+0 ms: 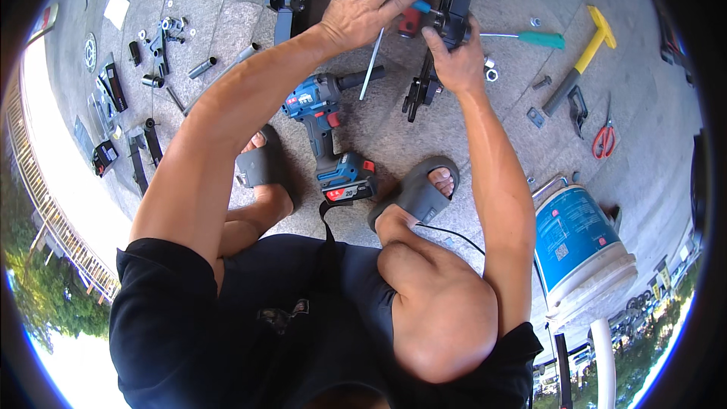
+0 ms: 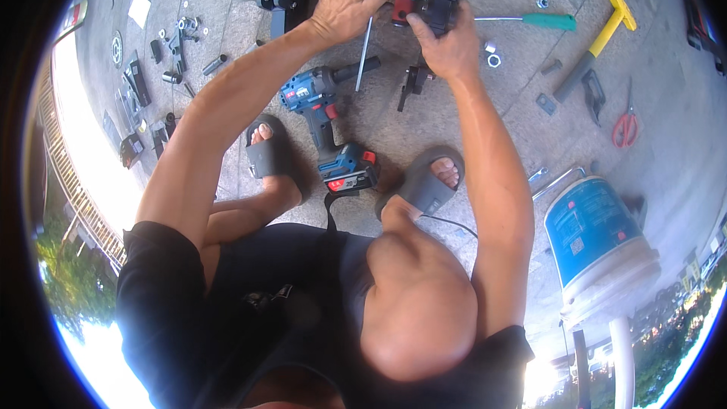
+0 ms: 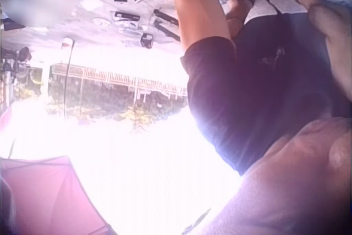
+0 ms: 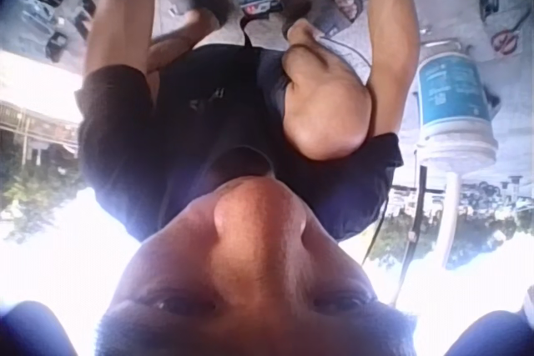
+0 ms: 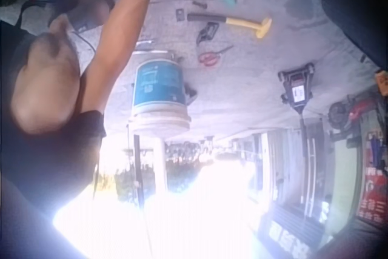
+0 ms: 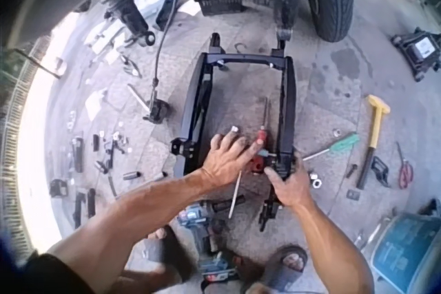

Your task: The person assembles a motorcycle suspension component on the floor. They use a screwdriver to tighten bolts, insert a metal rod, and attach a spring assembly to the frame.

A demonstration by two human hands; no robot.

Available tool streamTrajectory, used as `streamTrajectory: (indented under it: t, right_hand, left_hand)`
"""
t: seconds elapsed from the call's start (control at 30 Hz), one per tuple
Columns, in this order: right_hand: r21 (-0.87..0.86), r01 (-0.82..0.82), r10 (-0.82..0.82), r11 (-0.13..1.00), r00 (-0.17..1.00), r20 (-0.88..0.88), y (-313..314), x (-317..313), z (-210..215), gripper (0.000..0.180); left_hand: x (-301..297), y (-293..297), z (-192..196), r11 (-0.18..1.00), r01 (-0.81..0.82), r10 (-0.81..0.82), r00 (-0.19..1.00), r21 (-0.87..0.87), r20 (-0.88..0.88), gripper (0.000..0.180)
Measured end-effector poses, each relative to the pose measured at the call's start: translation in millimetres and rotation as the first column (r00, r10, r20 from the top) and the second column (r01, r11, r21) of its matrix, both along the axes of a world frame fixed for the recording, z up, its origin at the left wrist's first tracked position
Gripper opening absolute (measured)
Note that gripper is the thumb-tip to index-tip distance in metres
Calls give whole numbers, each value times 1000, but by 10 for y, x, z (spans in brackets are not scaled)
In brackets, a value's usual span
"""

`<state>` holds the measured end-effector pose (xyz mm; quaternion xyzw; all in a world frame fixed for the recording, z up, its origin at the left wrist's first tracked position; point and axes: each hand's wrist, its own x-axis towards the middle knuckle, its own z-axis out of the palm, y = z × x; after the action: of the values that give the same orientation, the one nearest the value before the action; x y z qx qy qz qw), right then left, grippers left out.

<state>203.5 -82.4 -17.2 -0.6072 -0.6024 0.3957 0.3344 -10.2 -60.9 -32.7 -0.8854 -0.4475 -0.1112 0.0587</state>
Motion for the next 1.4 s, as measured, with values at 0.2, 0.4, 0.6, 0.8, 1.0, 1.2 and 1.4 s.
streamTrajectory:
  t: [0.2,0.4,0.6,0.8,1.0,1.2,1.4]
  right_hand:
    - [16,-13,13,1000,1000,12,2,9,6,66]
    - [34,-11,10,999,1000,19,-5,13,1,62]
    - [61,-40,37,997,999,39,14,10,23,58]
    - [-6,7,-7,1000,1000,19,-14,-6,30,61]
    - [17,-20,19,1000,998,56,-8,18,-33,68]
    - [-27,-6,9,1000,993,118,6,42,-126,76]
    - [-38,-34,39,999,986,164,-3,48,-130,76]
  left_hand:
    - [-31,23,-55,998,-27,25,998,54,53,61]
    - [15,-34,-17,997,-69,69,996,-18,47,63]
    - [-60,9,64,999,28,-30,997,-23,-68,69]
    - [-122,-72,110,982,190,-189,982,20,-26,49]
    - [-323,-125,319,950,94,-136,983,-297,-126,19]
    - [-316,-40,521,869,-56,276,881,-492,386,22]
    - [147,177,499,313,354,859,291,-881,422,25]
